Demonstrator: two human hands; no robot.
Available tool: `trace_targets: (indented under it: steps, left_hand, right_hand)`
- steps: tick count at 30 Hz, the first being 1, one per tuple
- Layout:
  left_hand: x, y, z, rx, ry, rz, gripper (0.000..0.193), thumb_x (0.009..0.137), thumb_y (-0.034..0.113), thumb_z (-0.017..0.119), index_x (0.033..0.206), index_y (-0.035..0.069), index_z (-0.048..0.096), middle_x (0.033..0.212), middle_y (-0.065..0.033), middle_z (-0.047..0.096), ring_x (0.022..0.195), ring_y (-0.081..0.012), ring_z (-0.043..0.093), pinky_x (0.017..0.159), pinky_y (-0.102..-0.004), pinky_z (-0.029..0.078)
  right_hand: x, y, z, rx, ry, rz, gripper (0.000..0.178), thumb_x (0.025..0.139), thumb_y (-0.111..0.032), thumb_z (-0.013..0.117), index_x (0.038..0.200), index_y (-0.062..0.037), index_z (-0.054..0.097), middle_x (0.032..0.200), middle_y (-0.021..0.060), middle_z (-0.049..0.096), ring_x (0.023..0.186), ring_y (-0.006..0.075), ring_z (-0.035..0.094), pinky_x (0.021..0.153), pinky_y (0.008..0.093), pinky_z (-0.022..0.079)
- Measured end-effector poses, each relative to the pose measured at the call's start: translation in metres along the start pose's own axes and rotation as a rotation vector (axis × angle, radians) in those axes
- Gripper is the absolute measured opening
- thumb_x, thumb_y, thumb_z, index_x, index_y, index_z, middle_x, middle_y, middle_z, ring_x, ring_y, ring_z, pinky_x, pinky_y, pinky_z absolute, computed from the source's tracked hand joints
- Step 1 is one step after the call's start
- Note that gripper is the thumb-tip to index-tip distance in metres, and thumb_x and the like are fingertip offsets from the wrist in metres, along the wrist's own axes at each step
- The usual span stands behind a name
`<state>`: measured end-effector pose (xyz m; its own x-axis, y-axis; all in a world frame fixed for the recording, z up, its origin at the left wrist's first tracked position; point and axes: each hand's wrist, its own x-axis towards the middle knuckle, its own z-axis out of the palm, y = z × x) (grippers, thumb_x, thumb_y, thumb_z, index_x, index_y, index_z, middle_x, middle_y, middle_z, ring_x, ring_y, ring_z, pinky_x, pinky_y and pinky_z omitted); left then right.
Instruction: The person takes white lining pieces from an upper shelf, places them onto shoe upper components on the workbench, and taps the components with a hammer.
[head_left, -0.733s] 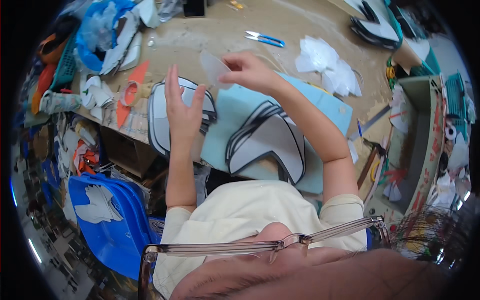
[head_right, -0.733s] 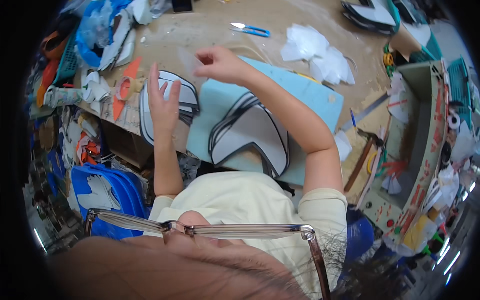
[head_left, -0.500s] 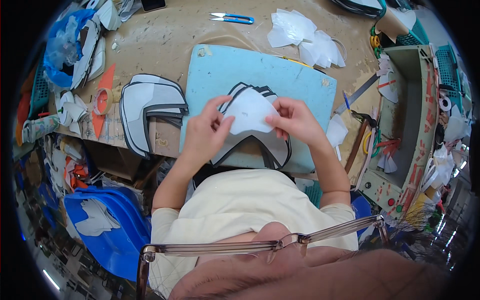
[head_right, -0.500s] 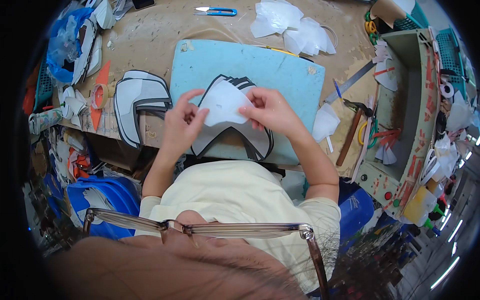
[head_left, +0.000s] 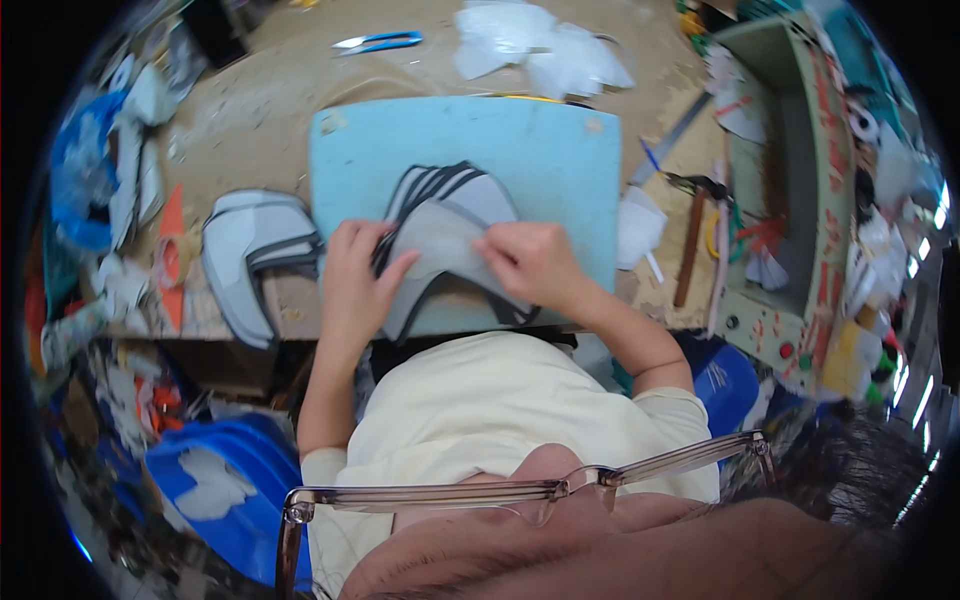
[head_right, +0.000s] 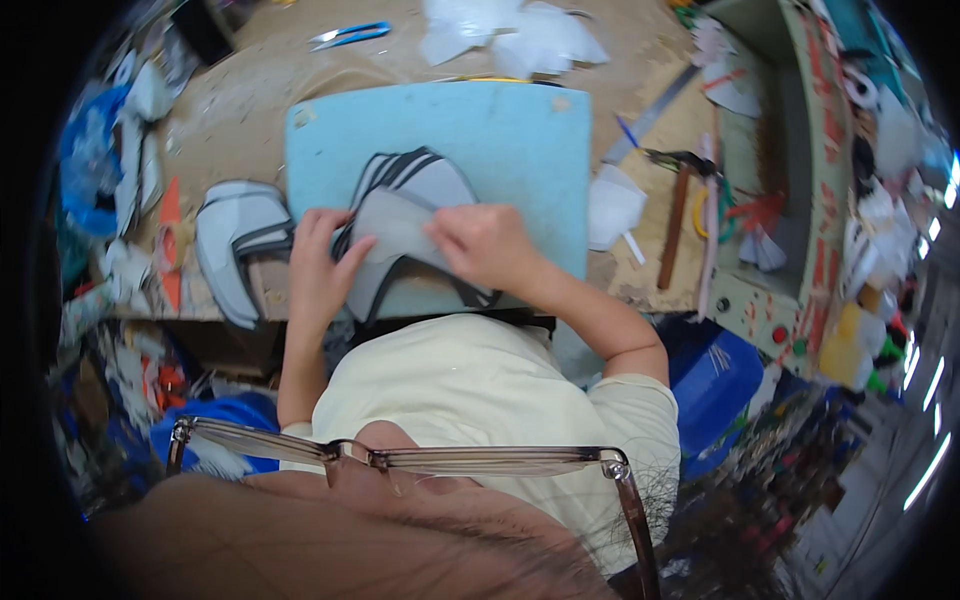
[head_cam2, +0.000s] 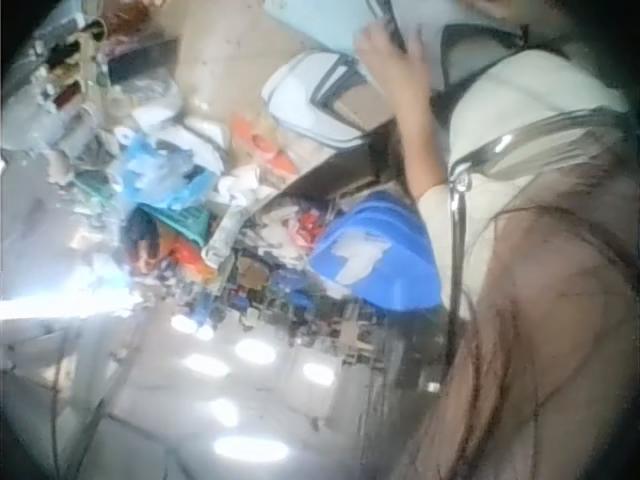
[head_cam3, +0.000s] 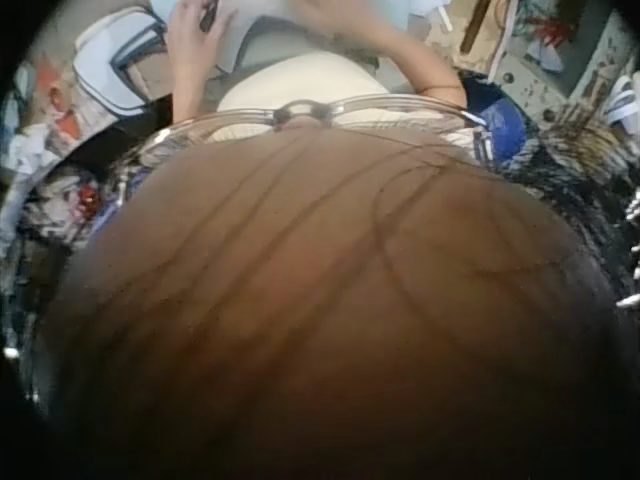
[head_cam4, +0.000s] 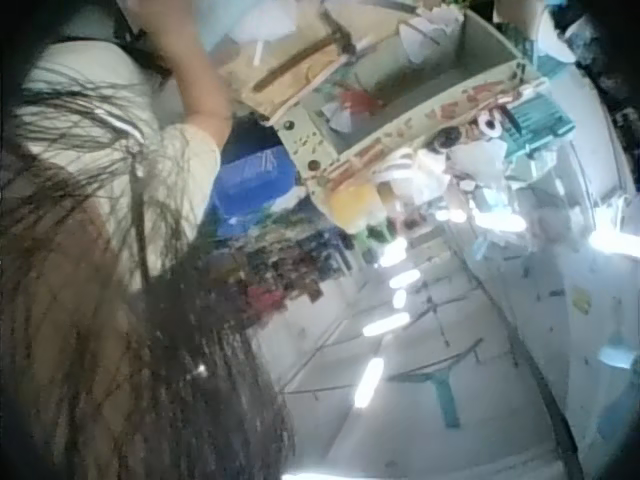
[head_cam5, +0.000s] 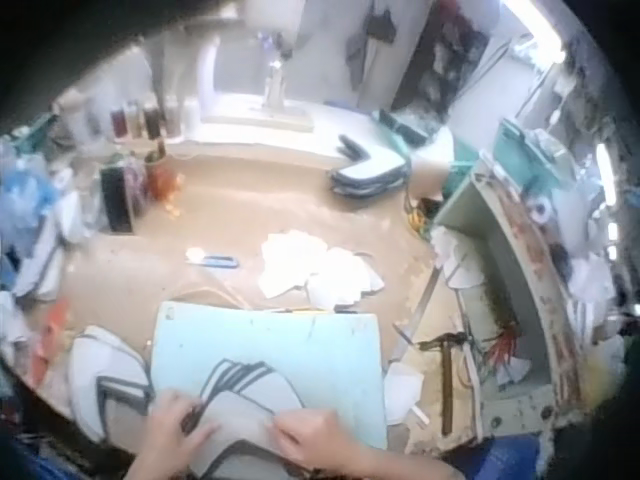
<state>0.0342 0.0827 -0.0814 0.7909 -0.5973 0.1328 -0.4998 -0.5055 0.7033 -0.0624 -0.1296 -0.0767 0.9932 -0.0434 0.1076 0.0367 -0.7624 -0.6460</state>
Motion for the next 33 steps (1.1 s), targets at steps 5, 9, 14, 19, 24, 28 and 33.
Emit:
trace_targets:
  steps: [5,9,14,19,24,28,33]
  left_hand:
    - [-0.043,-0.050,-0.060,-0.599,0.312,-0.359,0.018,0.092,0.007,0.058,0.108,-0.001,0.055,0.090,-0.0017,0.059,0.077,-0.0040,0.052,0.067,-0.0184,0.042]
    - [-0.042,-0.117,-0.129,-0.026,0.455,-0.440,0.035,0.092,0.013,0.059,0.122,-0.004,0.050,0.109,-0.0139,0.060,0.097,-0.0170,0.058,0.082,-0.0272,0.046]
    - [0.003,-0.036,-0.042,-0.198,0.087,-0.244,0.048,0.091,0.015,0.058,0.133,-0.002,0.043,0.129,-0.0211,0.052,0.119,-0.0350,0.049,0.101,-0.0411,0.037]
    - [-0.013,0.001,0.032,0.233,-0.237,0.097,0.060,0.086,0.017,0.063,0.138,0.002,0.038,0.141,-0.0230,0.038,0.127,-0.0386,0.040,0.106,-0.0440,0.030]
    - [-0.003,-0.011,0.036,0.353,-0.379,0.178,0.055,0.087,0.017,0.063,0.135,0.002,0.042,0.140,-0.0218,0.038,0.123,-0.0367,0.044,0.103,-0.0428,0.035]
    - [0.026,0.066,0.039,-0.189,-0.157,0.390,0.032,0.090,0.013,0.060,0.119,-0.001,0.054,0.120,-0.0164,0.057,0.108,-0.0237,0.056,0.089,-0.0328,0.046]
    - [0.046,0.075,0.084,-0.680,0.002,0.419,0.019,0.087,0.009,0.065,0.099,-0.007,0.062,0.092,-0.0163,0.066,0.082,-0.0213,0.063,0.074,-0.0312,0.051]
  right_hand:
    - [-0.021,0.031,-0.043,0.098,0.246,0.157,0.010,0.081,-0.011,0.064,0.084,-0.0018,0.061,0.079,0.0137,0.061,0.071,0.0317,0.060,0.062,0.0393,0.048]
    - [-0.062,0.133,-0.088,-0.390,0.472,0.358,0.016,0.080,-0.006,0.062,0.094,0.0007,0.061,0.095,0.0184,0.062,0.092,0.0343,0.059,0.078,0.0404,0.047]
    - [-0.114,0.181,-0.105,-0.361,0.320,0.690,0.022,0.076,-0.012,0.066,0.093,0.0002,0.061,0.099,0.0203,0.062,0.097,0.0346,0.059,0.082,0.0413,0.047]
    - [-0.100,0.193,-0.099,-0.144,0.343,0.668,0.016,0.069,-0.015,0.065,0.080,-0.0031,0.066,0.075,0.0163,0.065,0.070,0.0314,0.064,0.068,0.0407,0.051]
    - [-0.113,0.096,-0.152,0.767,0.866,0.512,0.004,0.080,-0.005,0.063,0.080,-0.0021,0.061,0.074,0.0038,0.063,0.071,0.0127,0.065,0.060,0.0290,0.056]
    - [-0.065,0.050,-0.079,0.856,0.712,0.180,0.008,0.078,-0.007,0.067,0.083,-0.0006,0.064,0.073,0.0040,0.063,0.065,0.0114,0.062,0.059,0.0275,0.054]
    - [-0.047,-0.017,-0.054,1.398,0.540,0.142,0.006,0.080,-0.004,0.068,0.082,0.0012,0.067,0.074,0.0088,0.068,0.066,0.0133,0.064,0.064,0.0280,0.051]
